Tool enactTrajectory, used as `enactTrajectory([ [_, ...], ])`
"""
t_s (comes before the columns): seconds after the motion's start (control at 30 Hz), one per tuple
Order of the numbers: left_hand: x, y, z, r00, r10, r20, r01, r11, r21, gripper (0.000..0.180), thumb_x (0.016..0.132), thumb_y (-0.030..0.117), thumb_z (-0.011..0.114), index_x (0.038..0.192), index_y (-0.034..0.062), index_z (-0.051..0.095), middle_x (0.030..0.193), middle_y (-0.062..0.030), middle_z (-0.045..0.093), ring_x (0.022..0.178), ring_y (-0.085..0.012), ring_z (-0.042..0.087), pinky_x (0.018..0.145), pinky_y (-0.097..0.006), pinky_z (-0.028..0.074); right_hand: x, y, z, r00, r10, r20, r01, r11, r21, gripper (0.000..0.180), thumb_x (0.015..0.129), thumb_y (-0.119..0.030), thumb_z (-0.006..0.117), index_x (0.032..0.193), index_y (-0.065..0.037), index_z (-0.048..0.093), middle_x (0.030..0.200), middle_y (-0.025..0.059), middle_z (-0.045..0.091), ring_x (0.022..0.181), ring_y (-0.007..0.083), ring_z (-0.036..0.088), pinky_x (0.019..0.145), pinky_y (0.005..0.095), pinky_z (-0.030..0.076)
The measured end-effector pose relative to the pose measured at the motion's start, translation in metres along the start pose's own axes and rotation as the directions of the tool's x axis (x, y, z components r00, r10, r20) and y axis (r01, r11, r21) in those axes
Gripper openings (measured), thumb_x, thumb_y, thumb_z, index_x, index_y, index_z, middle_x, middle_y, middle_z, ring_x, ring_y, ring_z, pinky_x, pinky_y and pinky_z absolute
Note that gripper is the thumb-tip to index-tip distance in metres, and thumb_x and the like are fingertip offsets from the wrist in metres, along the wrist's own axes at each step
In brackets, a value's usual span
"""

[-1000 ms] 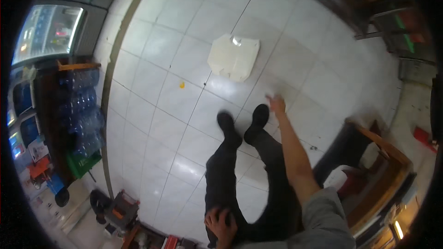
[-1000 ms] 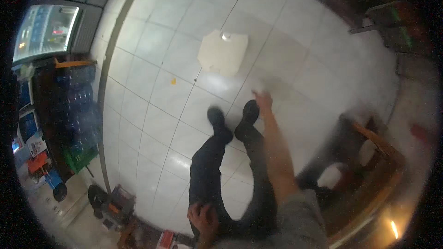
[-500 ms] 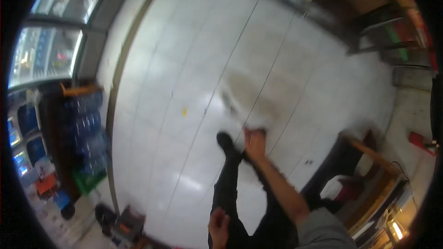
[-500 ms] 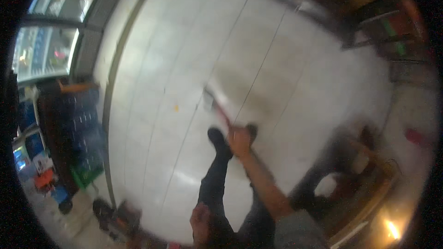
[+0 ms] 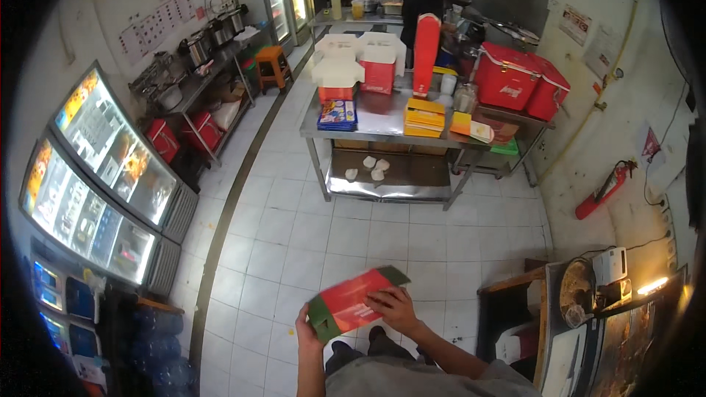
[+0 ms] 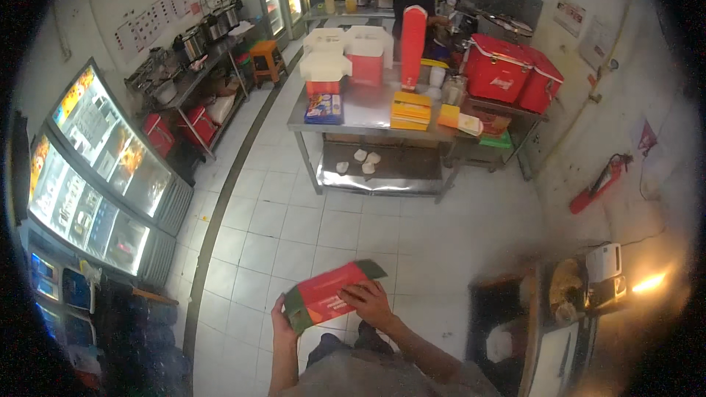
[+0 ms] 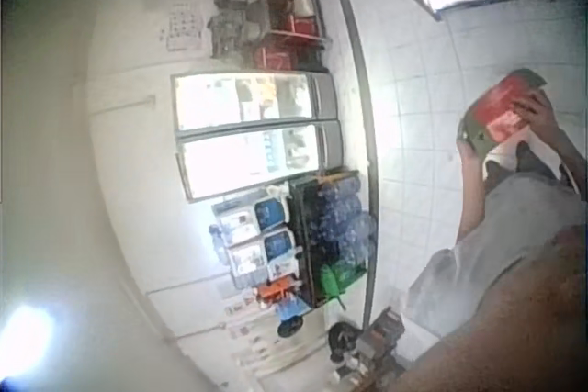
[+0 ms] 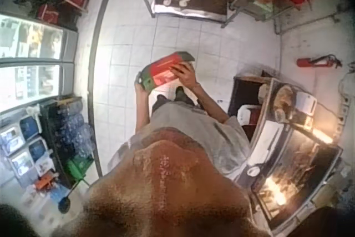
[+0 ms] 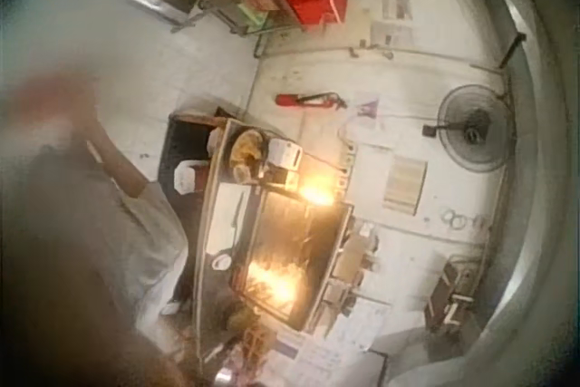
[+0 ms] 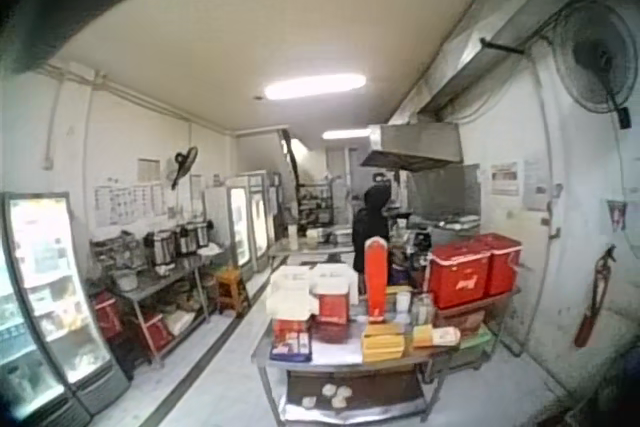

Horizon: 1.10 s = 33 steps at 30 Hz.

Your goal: The person folds and assembles cardboard food containers by hand, stacks them, and then moves to a counter to arrange and close several containers containing food.

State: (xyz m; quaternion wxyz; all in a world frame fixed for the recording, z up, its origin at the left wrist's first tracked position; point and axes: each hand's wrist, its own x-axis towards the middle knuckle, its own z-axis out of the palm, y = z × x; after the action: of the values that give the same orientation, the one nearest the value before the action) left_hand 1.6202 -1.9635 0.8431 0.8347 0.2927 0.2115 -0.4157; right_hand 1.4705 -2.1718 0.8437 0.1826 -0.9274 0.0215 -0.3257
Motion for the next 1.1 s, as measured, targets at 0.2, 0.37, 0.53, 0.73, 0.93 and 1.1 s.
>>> enactTrajectory([
  [0.2, -0.002, -0.012, 0.058, 0.97, 0.225, 0.086, -0.241, 0.921, 0.306, 0.033, 0.102, 0.018, 0.058, 0.128, -0.0017, 0.055, 0.121, -0.0124, 0.064, 0.108, -0.0229, 0.063, 0.094, -0.038, 0.052, 0.033, -0.02, -0.045, 0.995, 0.099, -0.029, -0.096, 0.991, 0.094, 0.048, 0.07, -0.004, 0.074, 0.117, -0.015, 0.072, 0.119, 0.0046, 0.066, 0.103, 0.027, 0.062, 0.085, 0.0387, 0.051],
  [0.37, -0.015, -0.012, 0.12, 0.916, 0.367, 0.162, -0.4, 0.87, 0.289, 0.019, 0.101, 0.01, 0.059, 0.115, -0.0017, 0.06, 0.107, -0.005, 0.062, 0.096, -0.0128, 0.057, 0.084, -0.03, 0.048, 0.06, -0.017, -0.034, 0.935, 0.31, -0.174, -0.221, 0.89, 0.398, 0.02, 0.086, -0.007, 0.073, 0.106, -0.004, 0.071, 0.085, 0.0105, 0.069, 0.072, 0.0239, 0.066, 0.066, 0.0329, 0.054],
  [0.53, 0.014, -0.011, 0.157, 0.771, 0.605, 0.196, -0.571, 0.521, 0.634, 0.005, 0.087, -0.001, 0.074, 0.092, -0.0023, 0.071, 0.07, 0.0071, 0.058, 0.062, -0.0015, 0.042, 0.057, -0.022, 0.032, 0.106, 0.003, -0.011, 0.607, 0.793, 0.051, -0.596, 0.412, 0.689, 0.015, 0.095, -0.007, 0.065, 0.085, 0.003, 0.064, 0.067, 0.0116, 0.061, 0.057, 0.0142, 0.059, 0.053, 0.0266, 0.047],
  [0.73, 0.069, 0.024, 0.148, 0.973, 0.228, 0.047, -0.228, 0.974, 0.005, 0.018, 0.09, 0.002, 0.072, 0.107, -0.0003, 0.069, 0.097, -0.0047, 0.071, 0.085, -0.0125, 0.062, 0.073, -0.027, 0.047, 0.15, 0.021, 0.031, 0.878, 0.467, -0.103, -0.386, 0.818, 0.426, 0.034, 0.084, 0.015, 0.056, 0.113, 0.002, 0.07, 0.078, 0.0134, 0.068, 0.059, 0.0177, 0.065, 0.055, 0.028, 0.053],
  [0.93, 0.168, 0.041, 0.176, 0.812, 0.393, 0.431, -0.554, 0.288, 0.781, 0.015, 0.083, -0.009, 0.067, 0.098, -0.0044, 0.068, 0.102, -0.0076, 0.063, 0.081, -0.0141, 0.062, 0.071, -0.026, 0.052, 0.181, 0.055, 0.054, 0.809, 0.568, 0.149, -0.588, 0.779, 0.217, 0.042, 0.085, 0.01, 0.053, 0.126, 0.004, 0.062, 0.079, 0.0177, 0.067, 0.064, 0.0272, 0.069, 0.059, 0.0367, 0.055],
  [1.1, 0.224, 0.038, 0.155, 0.915, 0.231, 0.332, -0.401, 0.413, 0.817, 0.02, 0.083, -0.007, 0.068, 0.102, -0.0048, 0.065, 0.108, -0.0087, 0.063, 0.088, -0.0157, 0.066, 0.073, -0.03, 0.056, 0.205, 0.079, 0.082, 0.647, 0.667, 0.37, -0.742, 0.662, 0.103, 0.033, 0.089, -0.001, 0.055, 0.12, 0.005, 0.062, 0.079, 0.0264, 0.066, 0.068, 0.0369, 0.068, 0.063, 0.0437, 0.054],
])
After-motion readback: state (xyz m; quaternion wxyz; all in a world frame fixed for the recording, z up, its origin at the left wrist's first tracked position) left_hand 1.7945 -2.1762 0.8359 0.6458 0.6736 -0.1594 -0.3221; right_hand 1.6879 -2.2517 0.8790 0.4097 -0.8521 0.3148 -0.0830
